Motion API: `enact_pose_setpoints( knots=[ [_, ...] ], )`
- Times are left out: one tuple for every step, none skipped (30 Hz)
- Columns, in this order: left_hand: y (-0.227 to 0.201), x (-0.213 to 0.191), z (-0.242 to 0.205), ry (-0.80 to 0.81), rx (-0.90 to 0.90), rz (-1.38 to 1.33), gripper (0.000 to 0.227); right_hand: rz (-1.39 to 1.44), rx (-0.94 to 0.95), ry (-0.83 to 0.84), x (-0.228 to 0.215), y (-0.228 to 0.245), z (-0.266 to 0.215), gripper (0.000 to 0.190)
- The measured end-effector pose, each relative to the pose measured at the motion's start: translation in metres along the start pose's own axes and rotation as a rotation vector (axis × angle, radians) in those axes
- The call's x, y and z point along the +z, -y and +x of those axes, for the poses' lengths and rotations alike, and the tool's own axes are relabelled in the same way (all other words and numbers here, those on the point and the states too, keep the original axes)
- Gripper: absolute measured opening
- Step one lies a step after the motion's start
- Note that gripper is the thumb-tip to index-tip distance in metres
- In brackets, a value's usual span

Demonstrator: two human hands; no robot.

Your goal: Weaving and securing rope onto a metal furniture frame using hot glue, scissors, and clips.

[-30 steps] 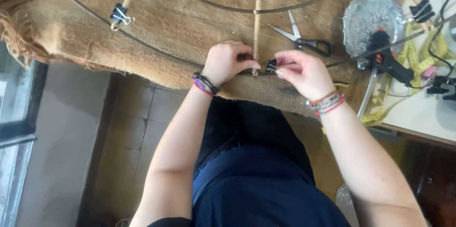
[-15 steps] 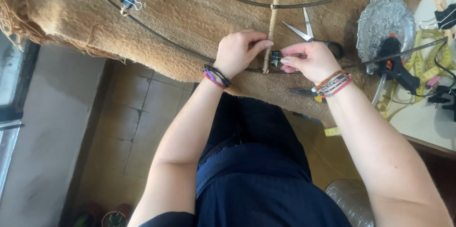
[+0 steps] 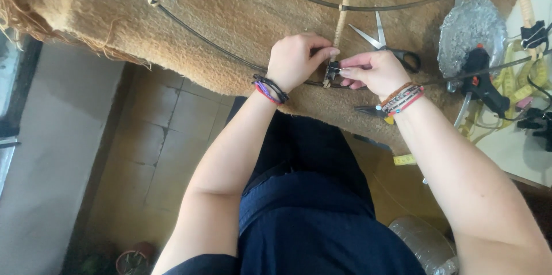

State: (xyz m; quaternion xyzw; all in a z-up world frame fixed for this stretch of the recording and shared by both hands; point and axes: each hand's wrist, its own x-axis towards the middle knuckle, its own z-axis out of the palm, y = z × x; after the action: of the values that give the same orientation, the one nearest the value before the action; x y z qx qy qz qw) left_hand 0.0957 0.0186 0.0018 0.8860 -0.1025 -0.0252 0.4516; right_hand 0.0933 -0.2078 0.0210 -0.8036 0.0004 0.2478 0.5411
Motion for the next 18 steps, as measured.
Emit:
enact_pose_setpoints(
  knots=[
    [0.0, 0.0, 0.0, -0.003, 0.002, 0.011, 0.024, 0.011, 0.0, 0.011, -0.001, -0.005, 0.003, 0.023],
    [-0.001, -0.001, 0.0, -0.006, 0.005, 0.022, 0.024, 0.022, 0.0, 0.022, -0.002, -0.009, 0.006, 0.023],
    [0.002, -0.001, 0.0, -0.009, 0.001, 0.022, 0.024, 0.021, -0.001, 0.027, -0.002, -0.006, 0.004, 0.023],
    [0.004, -0.001, 0.0, -0.004, 0.052, 0.026, 0.026, 0.012, -0.005, 0.025, -0.001, -0.002, 0.002, 0.023],
    [0.006, -0.002, -0.001, 0.002, 0.101, 0.03, 0.028, 0.004, -0.009, 0.025, -0.001, 0.001, 0.0, 0.023],
    [0.01, -0.006, -0.003, -0.001, 0.095, 0.031, 0.028, 0.003, -0.008, 0.031, 0.0, -0.003, 0.002, 0.023],
    [0.013, -0.01, -0.005, 0.052, 0.202, -0.028, 0.031, 0.009, -0.016, 0.027, 0.0, -0.006, 0.004, 0.023],
    [0.015, -0.015, -0.007, 0.104, 0.309, -0.087, 0.034, 0.016, -0.023, 0.023, -0.001, -0.009, 0.006, 0.023],
    [0.02, -0.013, -0.005, 0.104, 0.312, -0.084, 0.034, 0.017, -0.027, 0.021, -0.001, -0.007, 0.005, 0.023],
    [0.026, -0.011, -0.003, 0.125, 0.403, -0.025, 0.057, 0.035, -0.023, 0.018, -0.002, -0.005, 0.005, 0.022],
    [0.031, -0.006, -0.005, 0.15, 0.488, 0.026, 0.082, 0.053, -0.008, 0.017, -0.002, -0.005, 0.001, 0.022],
    [0.03, -0.003, -0.007, 0.154, 0.486, 0.021, 0.082, 0.054, -0.001, 0.016, -0.004, -0.01, -0.001, 0.022],
    [0.03, -0.004, -0.007, 0.143, 0.497, 0.078, 0.08, 0.072, 0.004, 0.009, -0.006, -0.012, 0.0, 0.022],
    [0.029, -0.006, -0.006, 0.131, 0.507, 0.135, 0.077, 0.091, 0.009, 0.002, -0.009, -0.014, 0.002, 0.023],
    [0.031, -0.003, -0.005, 0.128, 0.504, 0.137, 0.077, 0.089, 0.007, 0.006, -0.01, -0.013, 0.0, 0.023],
    [0.033, 0.0, -0.005, 0.114, 0.504, 0.146, 0.078, 0.091, -0.01, -0.006, -0.011, -0.012, -0.001, 0.023],
    [0.035, 0.004, -0.005, 0.102, 0.502, 0.152, 0.079, 0.094, -0.023, -0.018, -0.012, -0.013, -0.004, 0.024],
    [0.035, 0.004, -0.006, 0.102, 0.498, 0.151, 0.079, 0.094, -0.02, -0.014, -0.011, -0.014, -0.003, 0.024]
  ],
)
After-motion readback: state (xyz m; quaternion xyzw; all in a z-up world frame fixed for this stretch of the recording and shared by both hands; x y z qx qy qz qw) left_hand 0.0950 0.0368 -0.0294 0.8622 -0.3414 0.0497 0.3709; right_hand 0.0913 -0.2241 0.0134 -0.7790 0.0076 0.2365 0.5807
